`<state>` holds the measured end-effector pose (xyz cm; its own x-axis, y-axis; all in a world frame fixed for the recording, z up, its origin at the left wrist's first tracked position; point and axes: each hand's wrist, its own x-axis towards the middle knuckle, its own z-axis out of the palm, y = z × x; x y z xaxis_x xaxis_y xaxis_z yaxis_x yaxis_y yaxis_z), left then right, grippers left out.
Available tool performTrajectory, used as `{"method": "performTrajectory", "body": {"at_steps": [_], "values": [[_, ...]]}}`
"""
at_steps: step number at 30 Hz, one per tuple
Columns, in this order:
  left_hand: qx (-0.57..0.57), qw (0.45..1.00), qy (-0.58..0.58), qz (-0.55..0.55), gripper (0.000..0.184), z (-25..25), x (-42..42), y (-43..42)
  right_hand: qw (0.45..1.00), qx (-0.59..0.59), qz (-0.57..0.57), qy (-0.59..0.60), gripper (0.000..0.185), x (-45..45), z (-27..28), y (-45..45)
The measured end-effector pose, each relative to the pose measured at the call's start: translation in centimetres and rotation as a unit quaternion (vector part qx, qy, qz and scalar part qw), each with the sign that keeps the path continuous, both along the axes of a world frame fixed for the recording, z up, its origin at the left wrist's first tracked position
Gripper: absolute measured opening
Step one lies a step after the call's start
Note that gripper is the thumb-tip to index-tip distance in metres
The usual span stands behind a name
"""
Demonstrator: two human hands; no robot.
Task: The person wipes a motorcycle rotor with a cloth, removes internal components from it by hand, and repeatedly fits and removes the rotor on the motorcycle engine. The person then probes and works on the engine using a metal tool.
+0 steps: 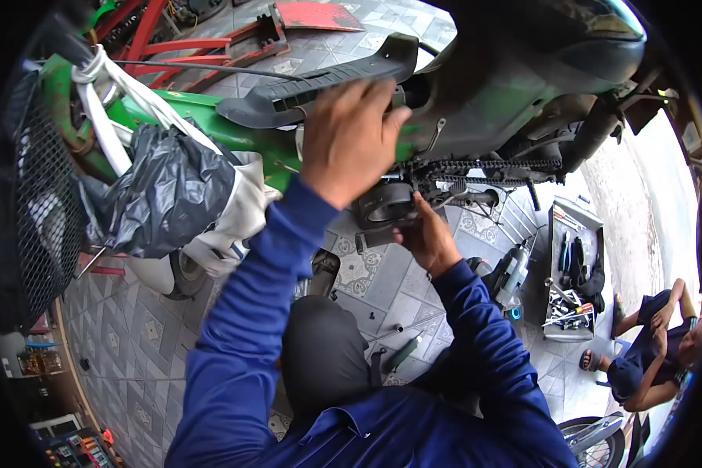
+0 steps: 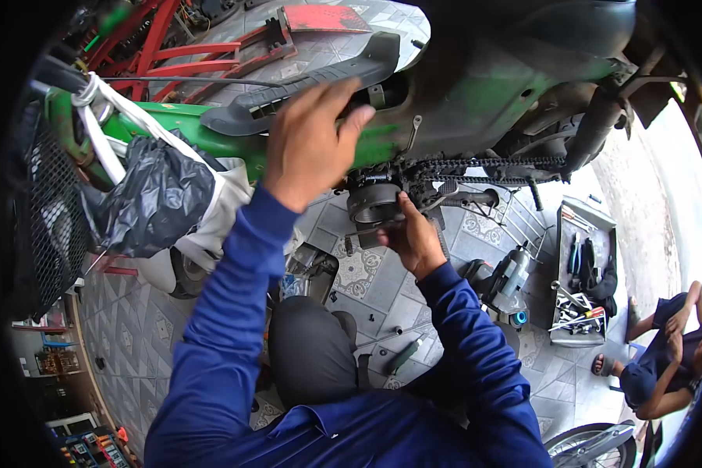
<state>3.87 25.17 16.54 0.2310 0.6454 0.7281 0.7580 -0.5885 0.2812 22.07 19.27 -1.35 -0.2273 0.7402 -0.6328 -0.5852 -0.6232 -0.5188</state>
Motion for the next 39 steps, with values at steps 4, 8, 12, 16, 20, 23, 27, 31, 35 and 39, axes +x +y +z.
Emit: {"method": "performTrajectory", "body": {"at_steps": [4,8,12,16,20,23,27,31,35,39], "values": [[-0.217,0.958,-0.175,0.074,0.02,-4.2,1.1,-7.8,0.935,0.154,0.022,-0.32,0.035,0.8,1.1,0.6],[-0.404,0.902,-0.048,0.144,0.05,-13.2,-1.4,-7.5,0.754,0.389,0.03,-0.528,0.04,3.4,-0.6,1.5],[-0.5,0.856,-0.051,0.116,0.067,-16.2,-1.4,-4.6,0.587,0.544,0.108,-0.59,0.046,3.6,-2.9,2.7],[-0.459,0.874,-0.057,0.149,0.043,-19.3,0.6,-4.1,0.585,0.459,0.149,-0.652,0.05,1.9,-2.7,2.8],[-0.471,0.87,-0.039,0.141,0.04,-19.2,0.6,-3.8,0.568,0.443,0.13,-0.682,0.038,0.9,-2.5,2.3],[-0.465,0.876,-0.035,0.125,0.038,-19.1,0.5,-4.1,0.565,0.447,0.111,-0.685,0.032,0.8,-2.6,1.7],[-0.463,0.874,-0.05,0.137,0.036,-19.5,0.9,-3.7,0.556,0.454,0.109,-0.687,0.029,1.3,-2.8,1.7],[-0.472,0.866,-0.056,0.155,0.036,-18.5,1.2,-3.6,0.504,0.462,0.187,-0.705,0.031,3.4,1.3,1.2],[-0.472,0.864,-0.075,0.162,0.034,-17.5,1.5,-3.9,0.55,0.381,0.061,-0.741,0.037,1.4,-1.6,-2.6],[-0.463,0.868,-0.073,0.166,0.034,-18.2,1.3,-3.5,0.951,0.111,0.168,-0.236,0.04,-5.3,-2.1,-6.8]]}}
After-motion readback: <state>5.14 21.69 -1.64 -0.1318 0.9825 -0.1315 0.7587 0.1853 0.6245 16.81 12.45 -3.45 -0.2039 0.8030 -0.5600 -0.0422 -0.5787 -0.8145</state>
